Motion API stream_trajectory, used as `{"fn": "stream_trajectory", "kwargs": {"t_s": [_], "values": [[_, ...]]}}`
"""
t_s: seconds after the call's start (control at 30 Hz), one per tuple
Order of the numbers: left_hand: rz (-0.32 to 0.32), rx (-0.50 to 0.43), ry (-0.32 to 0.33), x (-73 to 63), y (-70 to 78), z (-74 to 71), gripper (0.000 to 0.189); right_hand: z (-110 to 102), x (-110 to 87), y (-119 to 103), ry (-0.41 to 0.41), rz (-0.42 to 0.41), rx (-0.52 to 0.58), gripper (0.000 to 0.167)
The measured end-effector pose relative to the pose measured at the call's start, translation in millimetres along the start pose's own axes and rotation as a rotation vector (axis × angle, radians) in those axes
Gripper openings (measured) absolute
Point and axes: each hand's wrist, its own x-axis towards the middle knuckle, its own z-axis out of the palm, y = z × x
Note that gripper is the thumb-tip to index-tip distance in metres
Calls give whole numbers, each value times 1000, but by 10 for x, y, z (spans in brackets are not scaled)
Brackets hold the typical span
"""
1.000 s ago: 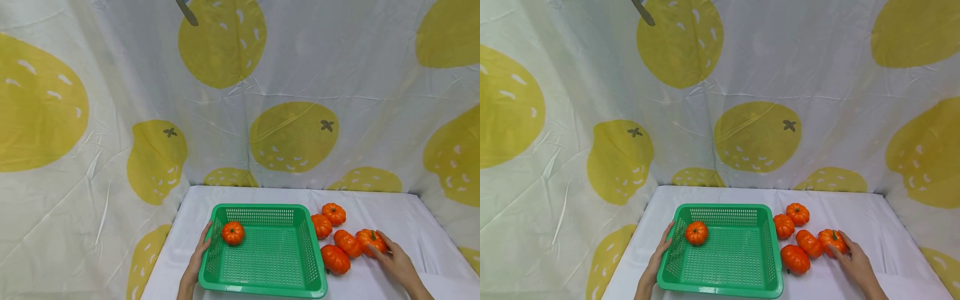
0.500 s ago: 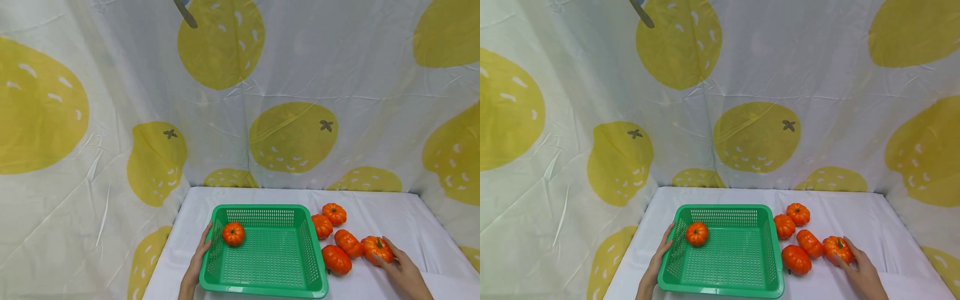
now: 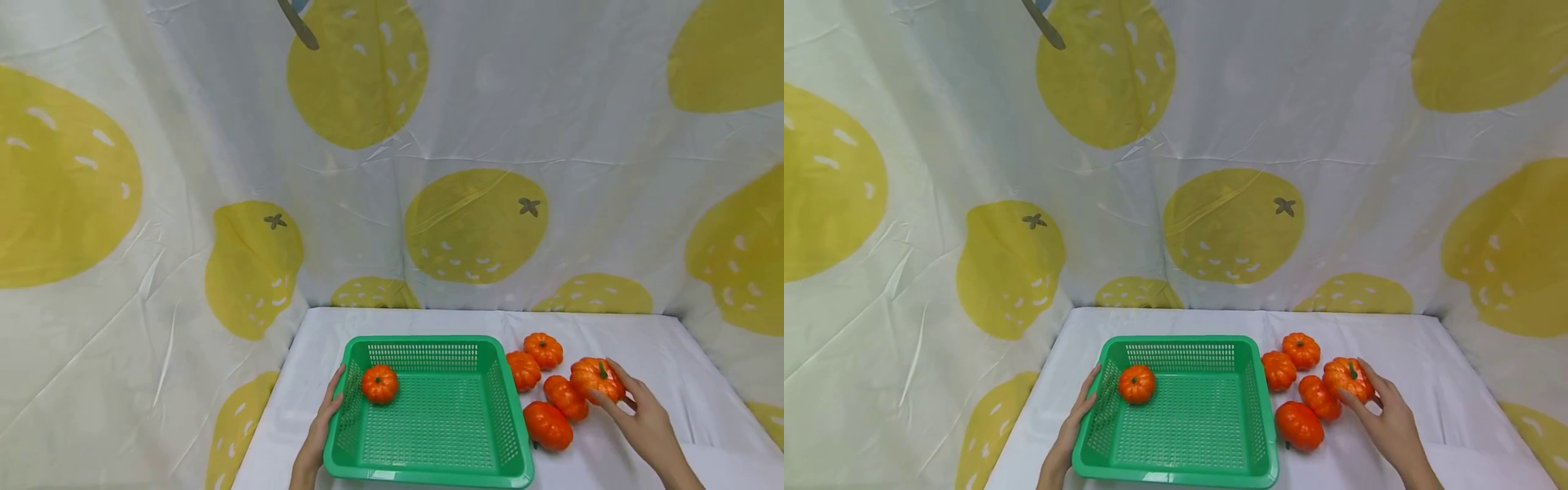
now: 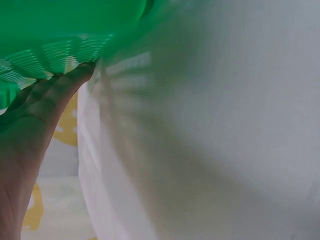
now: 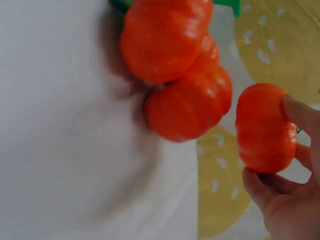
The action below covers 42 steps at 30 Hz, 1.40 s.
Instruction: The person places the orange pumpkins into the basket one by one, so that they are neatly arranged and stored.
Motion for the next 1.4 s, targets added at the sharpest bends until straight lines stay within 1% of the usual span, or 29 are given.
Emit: {"fn": "stream_trajectory", "kwargs": {"t_s": [0.1, 0.27, 0.43, 0.53, 0.63, 0.77, 0.83, 0.97, 1.1, 1.23, 1.3, 1.4], "values": [[2, -4, 1, -6, -5, -11, 55, 12, 46, -287, -18, -61, 22, 83], [3, 1, 14, -5, 2, -27, 55, 83, 185, -729, -89, -189, 80, 77], [5, -4, 26, -8, 6, -31, 55, 238, 319, -1026, -145, -300, 134, 69], [4, -4, 11, -9, 1, -22, 55, 321, 349, -1148, -191, -329, 187, 68], [7, 4, 2, -10, -4, -12, 55, 403, 363, -1255, -234, -332, 237, 69], [6, 10, 10, -20, -9, -11, 55, 536, 393, -1399, -290, -348, 287, 69], [5, 7, 12, -24, -13, -16, 55, 607, 418, -1474, -315, -373, 308, 69], [8, 9, 20, -16, -11, -19, 55, 735, 460, -1633, -347, -429, 306, 68], [11, 13, 14, -4, 1, -5, 55, 848, 475, -1767, -384, -442, 302, 68], [-1, 14, 15, -10, -1, 1, 55, 978, 483, -1854, -419, -468, 310, 67], [-5, 14, 17, -11, -3, 0, 55, 1039, 492, -1884, -425, -487, 313, 67], [-7, 13, 17, -9, -5, -3, 55, 1125, 513, -1919, -428, -492, 313, 66]]}}
